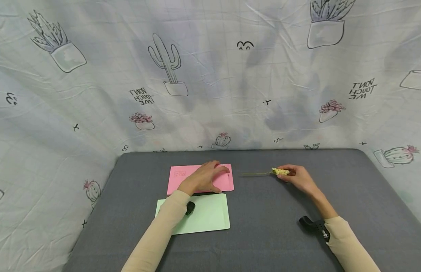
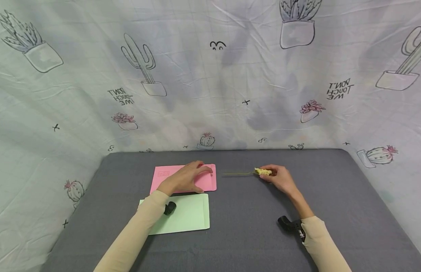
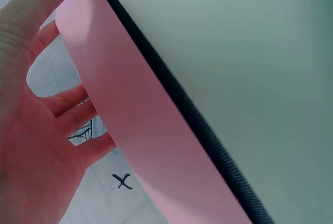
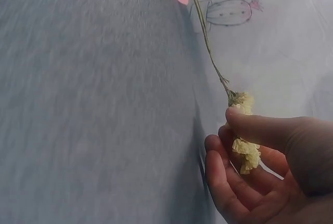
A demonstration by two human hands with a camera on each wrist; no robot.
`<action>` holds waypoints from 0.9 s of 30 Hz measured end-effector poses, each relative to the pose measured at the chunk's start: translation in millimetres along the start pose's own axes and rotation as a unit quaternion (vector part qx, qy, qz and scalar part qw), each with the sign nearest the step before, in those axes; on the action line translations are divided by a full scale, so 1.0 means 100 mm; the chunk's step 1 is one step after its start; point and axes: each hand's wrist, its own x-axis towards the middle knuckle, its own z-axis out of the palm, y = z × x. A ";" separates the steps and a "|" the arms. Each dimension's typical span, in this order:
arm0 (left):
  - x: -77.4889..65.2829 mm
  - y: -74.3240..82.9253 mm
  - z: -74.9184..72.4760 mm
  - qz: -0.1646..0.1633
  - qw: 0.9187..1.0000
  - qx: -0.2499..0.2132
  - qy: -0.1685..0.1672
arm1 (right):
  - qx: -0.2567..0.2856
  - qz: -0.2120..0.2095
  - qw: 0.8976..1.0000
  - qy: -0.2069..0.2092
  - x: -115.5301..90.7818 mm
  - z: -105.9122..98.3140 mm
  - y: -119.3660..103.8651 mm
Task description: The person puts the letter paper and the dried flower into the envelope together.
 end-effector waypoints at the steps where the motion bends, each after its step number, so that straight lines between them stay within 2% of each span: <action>1: 0.00 0.00 0.00 0.001 1.000 0.001 0.001 | -0.006 -0.005 1.000 0.001 0.01 0.01 -0.02; 7: -0.01 0.02 0.00 -0.002 1.000 -0.001 0.000 | -0.015 -0.028 0.999 0.002 0.07 0.09 -0.09; 27: 0.00 0.03 0.02 -0.002 1.000 -0.002 0.006 | 0.003 -0.048 0.999 -0.005 0.15 0.29 -0.22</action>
